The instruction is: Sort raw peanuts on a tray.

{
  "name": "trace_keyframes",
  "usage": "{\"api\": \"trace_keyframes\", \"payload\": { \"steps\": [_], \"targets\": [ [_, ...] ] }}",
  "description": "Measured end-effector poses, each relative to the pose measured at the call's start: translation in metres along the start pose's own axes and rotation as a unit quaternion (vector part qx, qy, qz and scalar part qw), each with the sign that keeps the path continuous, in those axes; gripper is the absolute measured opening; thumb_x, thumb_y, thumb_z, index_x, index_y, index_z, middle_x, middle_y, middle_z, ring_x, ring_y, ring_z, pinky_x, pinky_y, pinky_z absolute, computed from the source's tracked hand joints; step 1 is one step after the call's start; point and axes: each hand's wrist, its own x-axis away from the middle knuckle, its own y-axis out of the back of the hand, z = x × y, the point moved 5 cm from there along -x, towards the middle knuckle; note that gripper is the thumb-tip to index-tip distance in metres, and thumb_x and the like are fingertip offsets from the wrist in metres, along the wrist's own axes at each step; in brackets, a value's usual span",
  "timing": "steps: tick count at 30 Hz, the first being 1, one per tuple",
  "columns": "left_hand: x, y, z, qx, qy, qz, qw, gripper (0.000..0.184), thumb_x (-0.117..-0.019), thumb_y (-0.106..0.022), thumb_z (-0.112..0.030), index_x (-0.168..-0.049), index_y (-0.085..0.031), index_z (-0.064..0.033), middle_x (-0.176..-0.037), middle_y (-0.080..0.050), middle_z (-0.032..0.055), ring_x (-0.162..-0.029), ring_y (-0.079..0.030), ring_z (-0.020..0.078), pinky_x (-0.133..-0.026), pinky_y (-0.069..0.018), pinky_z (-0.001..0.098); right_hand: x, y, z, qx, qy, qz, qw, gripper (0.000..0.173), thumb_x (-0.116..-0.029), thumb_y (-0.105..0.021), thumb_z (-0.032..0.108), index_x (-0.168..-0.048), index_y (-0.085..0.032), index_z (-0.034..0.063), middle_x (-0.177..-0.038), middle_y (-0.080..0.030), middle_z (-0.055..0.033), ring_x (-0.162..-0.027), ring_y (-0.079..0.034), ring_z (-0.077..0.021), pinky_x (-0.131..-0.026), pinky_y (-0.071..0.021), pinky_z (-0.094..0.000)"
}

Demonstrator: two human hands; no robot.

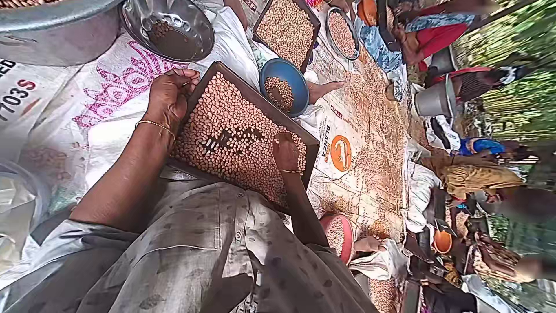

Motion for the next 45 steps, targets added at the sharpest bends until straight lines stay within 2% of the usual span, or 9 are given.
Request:
{"api": "trace_keyframes", "payload": {
  "steps": [3, 7, 13, 23, 26, 32, 37, 40, 45],
  "targets": [
    [-0.001, -0.003, -0.002, -0.008, -0.005, 0.003, 1.000, 0.023, -0.0962, -0.045, 0.006, -0.096, -0.063, -0.0073, -0.093, -0.071, 0.0023, -0.077, -0.066, 0.0083, -0.073, -0.0547, 0.0209, 0.012, 0.021, 0.023, -0.047, 0.044, -0.038, 0.997, 0.025, -0.1000, -0.061, 0.013, -0.121, -0.070, 0.0021, -0.141, -0.060, -0.0199, -0.118, -0.065, -0.0394, -0.088, -0.0571, -0.0551],
    [-0.001, -0.001, -0.002, 0.000, -0.004, -0.006, 1.000, 0.022, -0.0959, -0.045, 0.007, -0.095, -0.063, -0.0057, -0.091, -0.070, 0.0030, -0.075, -0.066, 0.0089, -0.071, -0.0552, 0.0216, 0.027, 0.006, 0.122, -0.234, 0.330, 0.029, 0.914, 0.024, -0.0942, -0.071, 0.009, -0.118, -0.074, 0.0042, -0.138, -0.062, -0.0145, -0.122, -0.062, -0.0309, -0.101, -0.0538, -0.0442],
    [-0.001, 0.001, -0.002, 0.028, 0.000, 0.006, 1.000, 0.021, -0.0968, -0.045, 0.006, -0.096, -0.062, -0.0052, -0.091, -0.069, 0.0041, -0.075, -0.066, 0.0099, -0.072, -0.0559, 0.0223, 0.043, -0.061, 0.175, -0.247, 0.551, -0.022, 0.797, 0.023, -0.0968, -0.060, 0.006, -0.109, -0.080, 0.0079, -0.126, -0.071, -0.0191, -0.125, -0.062, -0.0416, -0.103, -0.0475, -0.0574],
    [-0.004, -0.004, 0.000, 0.036, 0.025, 0.004, 0.999, 0.020, -0.0994, -0.044, 0.004, -0.097, -0.062, -0.0050, -0.092, -0.070, 0.0040, -0.072, -0.064, 0.0081, -0.070, -0.0538, 0.0209, 0.006, -0.035, 0.043, -0.085, 0.197, -0.171, 0.962, 0.028, -0.1012, -0.054, 0.013, -0.117, -0.073, 0.0009, -0.136, -0.062, -0.0214, -0.118, -0.062, -0.0400, -0.097, -0.0494, -0.0548],
    [-0.004, -0.003, 0.000, 0.030, 0.021, 0.004, 0.999, 0.019, -0.0981, -0.047, 0.005, -0.096, -0.063, -0.0048, -0.090, -0.069, 0.0035, -0.071, -0.064, 0.0083, -0.070, -0.0538, 0.0209, 0.015, -0.006, 0.099, -0.196, 0.263, -0.108, 0.938, 0.026, -0.0990, -0.059, 0.007, -0.122, -0.070, -0.0006, -0.141, -0.059, -0.0178, -0.126, -0.061, -0.0319, -0.105, -0.0505, -0.0446],
    [-0.004, 0.000, 0.001, 0.043, 0.010, 0.008, 0.999, 0.022, -0.0959, -0.046, 0.007, -0.093, -0.063, -0.0060, -0.087, -0.070, 0.0029, -0.073, -0.065, 0.0091, -0.072, -0.0549, 0.0222, 0.037, -0.038, 0.213, -0.242, 0.526, 0.123, 0.806, 0.021, -0.0864, -0.067, 0.003, -0.102, -0.080, 0.0042, -0.105, -0.075, -0.0136, -0.107, -0.067, -0.0302, -0.103, -0.0488, -0.0454],
    [-0.008, -0.002, 0.001, 0.034, 0.001, 0.008, 0.999, 0.021, -0.0971, -0.045, 0.006, -0.092, -0.061, -0.0061, -0.086, -0.070, 0.0021, -0.070, -0.064, 0.0075, -0.069, -0.0543, 0.0208, 0.003, -0.032, 0.174, -0.378, 0.404, 0.351, 0.756, 0.020, -0.0986, -0.063, 0.009, -0.092, -0.073, -0.0076, -0.074, -0.070, -0.0108, -0.062, -0.064, -0.0111, -0.060, -0.0537, -0.0284],
    [-0.009, -0.006, 0.003, 0.028, 0.006, 0.005, 1.000, 0.022, -0.0970, -0.044, 0.007, -0.091, -0.061, -0.0061, -0.086, -0.069, 0.0020, -0.068, -0.063, 0.0070, -0.067, -0.0535, 0.0204, -0.030, -0.025, 0.156, -0.435, 0.240, 0.171, 0.851, 0.019, -0.1012, -0.056, 0.004, -0.107, -0.069, -0.0086, -0.085, -0.071, -0.0154, -0.070, -0.069, -0.0155, -0.069, -0.0600, -0.0322],
    [-0.008, -0.003, 0.003, 0.036, 0.003, -0.001, 0.999, 0.022, -0.0966, -0.046, 0.007, -0.089, -0.060, -0.0070, -0.084, -0.069, 0.0016, -0.068, -0.063, 0.0071, -0.066, -0.0534, 0.0204, -0.054, -0.030, 0.173, -0.306, 0.277, -0.056, 0.909, 0.020, -0.0948, -0.064, 0.002, -0.111, -0.074, -0.0030, -0.107, -0.072, -0.0197, -0.097, -0.071, -0.0293, -0.087, -0.0591, -0.0429]
  ]
}}
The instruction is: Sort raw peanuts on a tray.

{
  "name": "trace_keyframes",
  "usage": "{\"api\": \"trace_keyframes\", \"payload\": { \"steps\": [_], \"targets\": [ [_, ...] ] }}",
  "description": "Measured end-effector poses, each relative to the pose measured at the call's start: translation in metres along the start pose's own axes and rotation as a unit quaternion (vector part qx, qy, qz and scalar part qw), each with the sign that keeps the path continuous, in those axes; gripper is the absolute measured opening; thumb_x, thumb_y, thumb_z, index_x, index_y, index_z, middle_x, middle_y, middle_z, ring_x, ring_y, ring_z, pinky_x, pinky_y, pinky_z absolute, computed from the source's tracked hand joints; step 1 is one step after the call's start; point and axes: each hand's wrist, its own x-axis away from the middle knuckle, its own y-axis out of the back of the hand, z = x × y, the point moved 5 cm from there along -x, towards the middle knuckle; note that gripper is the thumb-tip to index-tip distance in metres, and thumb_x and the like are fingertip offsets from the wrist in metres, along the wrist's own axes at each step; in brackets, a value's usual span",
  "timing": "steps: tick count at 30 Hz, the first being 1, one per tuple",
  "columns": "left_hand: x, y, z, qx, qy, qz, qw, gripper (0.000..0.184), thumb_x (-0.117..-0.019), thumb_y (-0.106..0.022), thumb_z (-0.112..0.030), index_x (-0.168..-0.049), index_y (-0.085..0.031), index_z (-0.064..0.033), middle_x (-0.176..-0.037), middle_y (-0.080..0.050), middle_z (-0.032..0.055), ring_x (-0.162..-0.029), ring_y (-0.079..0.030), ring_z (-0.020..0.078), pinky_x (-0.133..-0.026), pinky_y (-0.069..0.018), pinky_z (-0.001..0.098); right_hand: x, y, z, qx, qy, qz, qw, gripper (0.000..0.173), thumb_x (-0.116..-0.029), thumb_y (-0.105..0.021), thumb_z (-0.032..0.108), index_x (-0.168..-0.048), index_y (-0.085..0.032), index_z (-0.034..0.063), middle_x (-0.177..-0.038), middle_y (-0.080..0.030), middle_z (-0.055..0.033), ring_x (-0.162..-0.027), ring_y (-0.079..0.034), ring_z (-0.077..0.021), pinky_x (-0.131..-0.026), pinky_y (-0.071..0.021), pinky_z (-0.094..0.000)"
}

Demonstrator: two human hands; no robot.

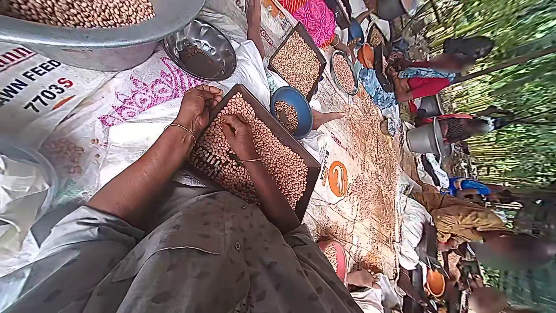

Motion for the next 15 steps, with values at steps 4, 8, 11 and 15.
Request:
{"api": "trace_keyframes", "payload": {
  "steps": [4, 8, 11, 15],
  "targets": [
    [0.001, -0.001, -0.002, 0.002, 0.007, -0.007, 1.000, 0.021, -0.0959, -0.045, 0.007, -0.090, -0.060, -0.0066, -0.083, -0.069, 0.0022, -0.068, -0.064, 0.0075, -0.066, -0.0542, 0.0204, 0.002, -0.015, 0.004, 0.091, 0.025, -0.038, 0.995, 0.016, -0.0954, -0.065, 0.005, -0.107, -0.074, -0.0020, -0.104, -0.070, -0.0205, -0.091, -0.071, -0.0318, -0.077, -0.0608, -0.0436],
    [0.001, -0.001, 0.000, 0.001, 0.004, -0.003, 1.000, 0.021, -0.0953, -0.047, 0.008, -0.089, -0.061, -0.0064, -0.083, -0.069, 0.0022, -0.068, -0.064, 0.0073, -0.066, -0.0542, 0.0203, 0.007, -0.018, 0.002, 0.127, 0.002, 0.001, 0.992, 0.016, -0.0962, -0.065, 0.008, -0.106, -0.074, 0.0001, -0.113, -0.071, -0.0206, -0.102, -0.072, -0.0337, -0.082, -0.0606, -0.0461],
    [0.002, -0.001, -0.001, -0.013, 0.006, 0.000, 1.000, 0.021, -0.0957, -0.044, 0.007, -0.092, -0.060, -0.0069, -0.086, -0.068, 0.0013, -0.069, -0.063, 0.0072, -0.068, -0.0537, 0.0208, 0.009, -0.018, 0.009, 0.172, 0.010, 0.028, 0.985, 0.017, -0.0964, -0.062, 0.007, -0.107, -0.074, -0.0004, -0.116, -0.071, -0.0201, -0.099, -0.073, -0.0338, -0.076, -0.0613, -0.0472],
    [0.002, -0.002, -0.002, -0.012, 0.006, 0.003, 1.000, 0.022, -0.0961, -0.043, 0.007, -0.091, -0.059, -0.0078, -0.085, -0.068, 0.0008, -0.068, -0.062, 0.0069, -0.067, -0.0532, 0.0205, 0.018, -0.012, 0.020, 0.173, 0.040, 0.047, 0.983, 0.013, -0.0945, -0.063, 0.007, -0.098, -0.074, 0.0004, -0.107, -0.073, -0.0181, -0.080, -0.073, -0.0316, -0.061, -0.0591, -0.0472]
  ]
}}
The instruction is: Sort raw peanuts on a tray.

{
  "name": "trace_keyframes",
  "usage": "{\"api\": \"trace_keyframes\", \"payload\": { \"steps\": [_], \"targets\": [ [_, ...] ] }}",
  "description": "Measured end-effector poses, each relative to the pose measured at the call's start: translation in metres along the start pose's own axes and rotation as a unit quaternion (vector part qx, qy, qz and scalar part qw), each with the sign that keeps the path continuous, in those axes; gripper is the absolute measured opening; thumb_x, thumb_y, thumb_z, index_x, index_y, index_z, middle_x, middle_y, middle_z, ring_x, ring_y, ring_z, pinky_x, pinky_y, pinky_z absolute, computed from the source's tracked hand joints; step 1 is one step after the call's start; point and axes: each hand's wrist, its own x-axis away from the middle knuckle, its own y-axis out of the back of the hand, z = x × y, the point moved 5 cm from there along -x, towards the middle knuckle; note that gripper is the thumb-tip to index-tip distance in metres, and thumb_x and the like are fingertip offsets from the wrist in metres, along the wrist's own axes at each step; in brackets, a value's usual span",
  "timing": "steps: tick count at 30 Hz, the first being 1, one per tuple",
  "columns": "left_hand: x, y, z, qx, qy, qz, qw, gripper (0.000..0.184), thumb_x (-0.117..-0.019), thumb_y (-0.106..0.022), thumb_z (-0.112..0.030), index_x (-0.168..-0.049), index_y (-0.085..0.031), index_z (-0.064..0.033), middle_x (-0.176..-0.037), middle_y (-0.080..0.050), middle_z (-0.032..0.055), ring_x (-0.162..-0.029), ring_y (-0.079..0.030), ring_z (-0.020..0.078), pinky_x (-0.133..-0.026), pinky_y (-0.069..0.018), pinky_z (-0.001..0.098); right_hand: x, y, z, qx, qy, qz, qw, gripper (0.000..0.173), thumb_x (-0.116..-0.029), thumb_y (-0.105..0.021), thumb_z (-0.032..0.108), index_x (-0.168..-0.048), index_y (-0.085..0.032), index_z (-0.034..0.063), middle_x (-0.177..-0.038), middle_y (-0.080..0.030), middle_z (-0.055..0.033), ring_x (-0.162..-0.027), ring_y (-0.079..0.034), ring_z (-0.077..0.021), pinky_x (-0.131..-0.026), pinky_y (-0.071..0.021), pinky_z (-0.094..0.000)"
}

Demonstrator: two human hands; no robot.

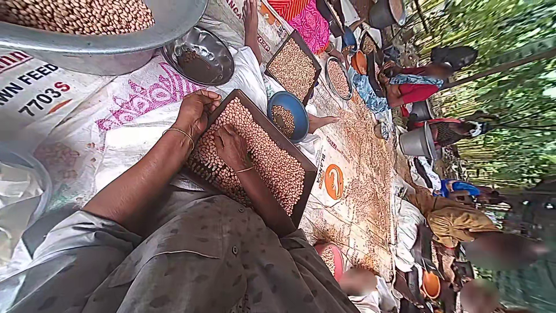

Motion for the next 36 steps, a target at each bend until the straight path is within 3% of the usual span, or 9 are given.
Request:
{"api": "trace_keyframes", "payload": {
  "steps": [11, 17, 19, 21, 23, 27, 30, 33, 36],
  "targets": [
    [0.001, -0.001, -0.001, 0.011, 0.004, 0.000, 1.000, 0.022, -0.0965, -0.044, 0.007, -0.090, -0.059, -0.0073, -0.083, -0.068, 0.0011, -0.066, -0.062, 0.0069, -0.065, -0.0530, 0.0201, 0.002, -0.012, 0.001, -0.020, -0.005, 0.034, 0.999, 0.017, -0.0942, -0.066, 0.012, -0.103, -0.077, 0.0022, -0.106, -0.069, -0.0200, -0.083, -0.071, -0.0330, -0.066, -0.0594, -0.0472],
    [0.000, 0.000, 0.000, 0.011, 0.004, 0.000, 1.000, 0.022, -0.0958, -0.045, 0.008, -0.089, -0.060, -0.0071, -0.081, -0.068, 0.0011, -0.065, -0.061, 0.0065, -0.063, -0.0525, 0.0197, -0.004, 0.012, -0.014, -0.130, -0.041, 0.137, 0.981, 0.016, -0.0965, -0.067, 0.016, -0.099, -0.079, 0.0055, -0.103, -0.076, -0.0122, -0.097, -0.072, -0.0264, -0.083, -0.0564, -0.0491],
    [0.000, -0.001, -0.001, 0.006, -0.001, -0.001, 1.000, 0.024, -0.0955, -0.045, 0.008, -0.087, -0.061, -0.0068, -0.080, -0.068, 0.0000, -0.064, -0.061, 0.0056, -0.063, -0.0523, 0.0189, -0.012, 0.040, -0.042, -0.273, -0.096, -0.029, 0.957, 0.019, -0.0995, -0.062, 0.009, -0.104, -0.075, -0.0045, -0.090, -0.073, -0.0124, -0.071, -0.066, -0.0152, -0.067, -0.0563, -0.0331],
    [0.000, -0.002, -0.001, 0.005, -0.002, -0.002, 1.000, 0.024, -0.0959, -0.045, 0.008, -0.087, -0.061, -0.0066, -0.080, -0.068, -0.0002, -0.064, -0.061, 0.0056, -0.063, -0.0525, 0.0188, -0.021, 0.074, -0.073, -0.395, -0.188, -0.208, 0.875, 0.030, -0.1083, -0.048, 0.015, -0.124, -0.064, -0.0056, -0.100, -0.069, -0.0107, -0.068, -0.064, -0.0105, -0.058, -0.0552, -0.0244],
    [0.001, -0.001, 0.000, 0.003, -0.004, -0.003, 1.000, 0.024, -0.0960, -0.044, 0.008, -0.086, -0.061, -0.0074, -0.080, -0.069, -0.0002, -0.064, -0.062, 0.0052, -0.063, -0.0528, 0.0187, -0.026, 0.087, -0.085, -0.417, -0.247, -0.251, 0.838, 0.032, -0.1113, -0.043, 0.022, -0.125, -0.059, -0.0008, -0.104, -0.068, -0.0080, -0.072, -0.068, -0.0111, -0.060, -0.0573, -0.0249],
    [0.001, -0.002, -0.002, -0.007, -0.011, -0.001, 1.000, 0.024, -0.0956, -0.044, 0.007, -0.087, -0.060, -0.0084, -0.083, -0.069, -0.0005, -0.068, -0.063, 0.0059, -0.066, -0.0528, 0.0191, -0.013, 0.042, -0.024, -0.307, -0.040, -0.054, 0.949, 0.024, -0.0969, -0.063, 0.005, -0.116, -0.069, -0.0083, -0.116, -0.071, -0.0199, -0.105, -0.069, -0.0227, -0.091, -0.0570, -0.0358],
    [0.001, 0.001, -0.001, -0.007, -0.009, -0.005, 1.000, 0.023, -0.0942, -0.045, 0.008, -0.087, -0.060, -0.0083, -0.084, -0.069, 0.0006, -0.070, -0.064, 0.0068, -0.069, -0.0538, 0.0202, 0.019, -0.006, 0.014, -0.128, 0.098, 0.120, 0.980, 0.029, -0.0870, -0.079, 0.021, -0.113, -0.077, 0.0090, -0.141, -0.061, -0.0157, -0.143, -0.044, -0.0355, -0.121, -0.0306, -0.0553],
    [0.001, 0.001, -0.001, -0.005, -0.012, -0.002, 1.000, 0.023, -0.0948, -0.044, 0.008, -0.087, -0.059, -0.0078, -0.084, -0.068, 0.0006, -0.069, -0.063, 0.0065, -0.067, -0.0534, 0.0197, 0.030, -0.004, -0.018, -0.069, 0.054, 0.092, 0.992, 0.028, -0.0851, -0.081, 0.029, -0.107, -0.078, 0.0123, -0.130, -0.066, -0.0114, -0.131, -0.054, -0.0340, -0.112, -0.0389, -0.0552],
    [0.003, -0.001, -0.002, -0.005, -0.015, -0.004, 1.000, 0.024, -0.0956, -0.044, 0.008, -0.086, -0.059, -0.0085, -0.082, -0.069, -0.0004, -0.066, -0.063, 0.0054, -0.064, -0.0530, 0.0187, 0.046, 0.024, -0.060, -0.040, -0.070, 0.080, 0.994, 0.023, -0.0868, -0.080, 0.020, -0.106, -0.076, 0.0072, -0.129, -0.064, -0.0192, -0.122, -0.057, -0.0404, -0.101, -0.0464, -0.0591]
  ]
}}
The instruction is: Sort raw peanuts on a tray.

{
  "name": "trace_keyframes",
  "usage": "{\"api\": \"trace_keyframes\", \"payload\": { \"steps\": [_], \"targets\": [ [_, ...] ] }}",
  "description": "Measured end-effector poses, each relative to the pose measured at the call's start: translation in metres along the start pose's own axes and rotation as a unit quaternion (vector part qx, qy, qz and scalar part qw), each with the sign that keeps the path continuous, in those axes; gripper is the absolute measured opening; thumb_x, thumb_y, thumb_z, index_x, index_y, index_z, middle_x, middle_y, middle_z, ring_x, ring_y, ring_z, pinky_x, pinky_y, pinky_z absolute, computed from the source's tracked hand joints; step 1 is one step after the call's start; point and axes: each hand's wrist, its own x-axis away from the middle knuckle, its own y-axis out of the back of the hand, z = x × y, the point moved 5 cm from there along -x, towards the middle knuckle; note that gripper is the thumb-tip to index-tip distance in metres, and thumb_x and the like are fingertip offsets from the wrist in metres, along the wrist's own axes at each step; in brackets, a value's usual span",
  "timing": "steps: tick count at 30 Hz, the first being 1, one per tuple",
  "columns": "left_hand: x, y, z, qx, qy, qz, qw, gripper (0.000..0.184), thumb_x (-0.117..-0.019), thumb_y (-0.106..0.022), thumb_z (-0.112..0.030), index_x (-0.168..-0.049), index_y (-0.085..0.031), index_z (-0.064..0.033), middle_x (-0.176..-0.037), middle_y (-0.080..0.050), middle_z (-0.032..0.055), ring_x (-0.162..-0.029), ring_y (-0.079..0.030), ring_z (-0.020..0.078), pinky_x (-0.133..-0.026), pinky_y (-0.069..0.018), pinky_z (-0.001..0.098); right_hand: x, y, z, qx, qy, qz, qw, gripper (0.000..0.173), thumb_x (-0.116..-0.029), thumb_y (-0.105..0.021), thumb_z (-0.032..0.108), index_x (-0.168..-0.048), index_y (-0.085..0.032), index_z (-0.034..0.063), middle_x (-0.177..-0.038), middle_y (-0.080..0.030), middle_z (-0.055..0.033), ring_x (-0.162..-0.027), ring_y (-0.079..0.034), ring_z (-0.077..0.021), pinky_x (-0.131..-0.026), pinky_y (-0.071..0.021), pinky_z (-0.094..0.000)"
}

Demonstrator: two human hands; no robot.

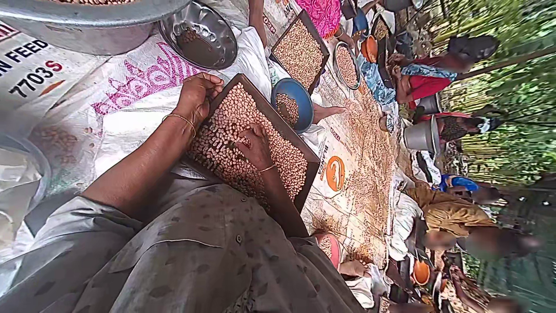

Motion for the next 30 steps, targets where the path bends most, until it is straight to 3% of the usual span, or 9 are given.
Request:
{"api": "trace_keyframes", "payload": {
  "steps": [4, 7, 10, 14, 17, 21, 25, 28, 30],
  "targets": [
    [0.001, -0.004, -0.003, -0.017, -0.024, 0.009, 1.000, 0.025, -0.0950, -0.046, 0.007, -0.084, -0.061, -0.0091, -0.080, -0.070, -0.0020, -0.065, -0.063, 0.0042, -0.064, -0.0534, 0.0184, 0.031, 0.018, -0.009, -0.111, -0.066, 0.096, 0.987, 0.014, -0.0905, -0.075, 0.008, -0.102, -0.073, 0.0001, -0.113, -0.067, -0.0193, -0.103, -0.066, -0.0311, -0.088, -0.0558, -0.0471],
    [0.002, -0.007, -0.004, -0.029, -0.030, 0.011, 0.999, 0.025, -0.0945, -0.046, 0.007, -0.083, -0.061, -0.0097, -0.079, -0.070, -0.0029, -0.066, -0.063, 0.0038, -0.065, -0.0531, 0.0181, 0.033, 0.020, 0.019, -0.246, -0.034, 0.182, 0.952, 0.018, -0.0939, -0.066, 0.002, -0.111, -0.073, -0.0004, -0.120, -0.067, -0.0159, -0.100, -0.067, -0.0216, -0.086, -0.0575, -0.0363],
    [0.001, -0.005, -0.002, -0.035, -0.035, 0.011, 0.999, 0.025, -0.0943, -0.047, 0.008, -0.083, -0.061, -0.0088, -0.079, -0.070, -0.0024, -0.067, -0.064, 0.0044, -0.065, -0.0533, 0.0184, 0.003, 0.024, 0.030, -0.215, -0.008, 0.093, 0.972, 0.021, -0.0989, -0.057, 0.002, -0.115, -0.071, -0.0012, -0.124, -0.067, -0.0169, -0.102, -0.068, -0.0244, -0.087, -0.0570, -0.0393],
    [-0.003, -0.003, -0.002, -0.032, -0.047, 0.014, 0.998, 0.027, -0.0947, -0.045, 0.009, -0.083, -0.061, -0.0090, -0.080, -0.070, -0.0026, -0.068, -0.064, 0.0046, -0.066, -0.0539, 0.0189, -0.038, -0.005, 0.031, -0.092, 0.004, 0.024, 0.995, 0.018, -0.0992, -0.062, 0.009, -0.108, -0.076, 0.0024, -0.107, -0.073, -0.0160, -0.100, -0.071, -0.0302, -0.086, -0.0565, -0.0491],
    [-0.003, -0.003, -0.003, -0.041, -0.045, 0.015, 0.998, 0.026, -0.0948, -0.044, 0.008, -0.084, -0.062, -0.0083, -0.081, -0.070, -0.0024, -0.069, -0.064, 0.0050, -0.067, -0.0539, 0.0194, -0.036, -0.026, 0.044, 0.016, 0.047, -0.067, 0.996, 0.014, -0.0962, -0.066, 0.010, -0.102, -0.077, 0.0039, -0.102, -0.072, -0.0170, -0.090, -0.072, -0.0324, -0.069, -0.0594, -0.0471],
    [-0.001, -0.006, -0.003, -0.049, -0.036, 0.018, 0.998, 0.025, -0.0946, -0.044, 0.008, -0.084, -0.060, -0.0086, -0.083, -0.070, -0.0019, -0.072, -0.064, 0.0055, -0.071, -0.0540, 0.0205, -0.029, -0.028, 0.051, 0.072, 0.020, -0.055, 0.996, 0.020, -0.0987, -0.064, 0.012, -0.111, -0.076, 0.0024, -0.119, -0.073, -0.0210, -0.108, -0.072, -0.0361, -0.082, -0.0601, -0.0493],
    [-0.003, -0.005, -0.002, -0.045, -0.047, 0.022, 0.998, 0.025, -0.0951, -0.047, 0.008, -0.083, -0.061, -0.0080, -0.080, -0.070, -0.0019, -0.068, -0.064, 0.0049, -0.067, -0.0536, 0.0193, -0.016, -0.024, 0.070, 0.163, 0.031, 0.024, 0.986, 0.014, -0.0963, -0.062, 0.007, -0.107, -0.069, 0.0018, -0.099, -0.068, -0.0177, -0.087, -0.071, -0.0348, -0.063, -0.0576, -0.0478],
    [-0.003, -0.005, -0.002, -0.059, -0.067, 0.030, 0.996, 0.025, -0.0950, -0.046, 0.008, -0.082, -0.062, -0.0083, -0.079, -0.070, -0.0028, -0.067, -0.063, 0.0035, -0.065, -0.0521, 0.0183, -0.026, -0.002, 0.063, 0.093, 0.028, 0.031, 0.995, 0.013, -0.0950, -0.063, 0.007, -0.104, -0.069, 0.0014, -0.095, -0.068, -0.0168, -0.083, -0.070, -0.0333, -0.067, -0.0572, -0.0496],
    [-0.001, -0.007, -0.004, -0.079, -0.079, 0.032, 0.993, 0.024, -0.0959, -0.048, 0.007, -0.083, -0.062, -0.0082, -0.079, -0.070, -0.0034, -0.068, -0.063, 0.0028, -0.067, -0.0521, 0.0184, -0.053, 0.043, 0.038, -0.029, -0.019, -0.140, 0.990, 0.018, -0.0946, -0.062, 0.005, -0.106, -0.070, -0.0060, -0.097, -0.072, -0.0205, -0.081, -0.072, -0.0295, -0.073, -0.0593, -0.0450]
  ]
}}
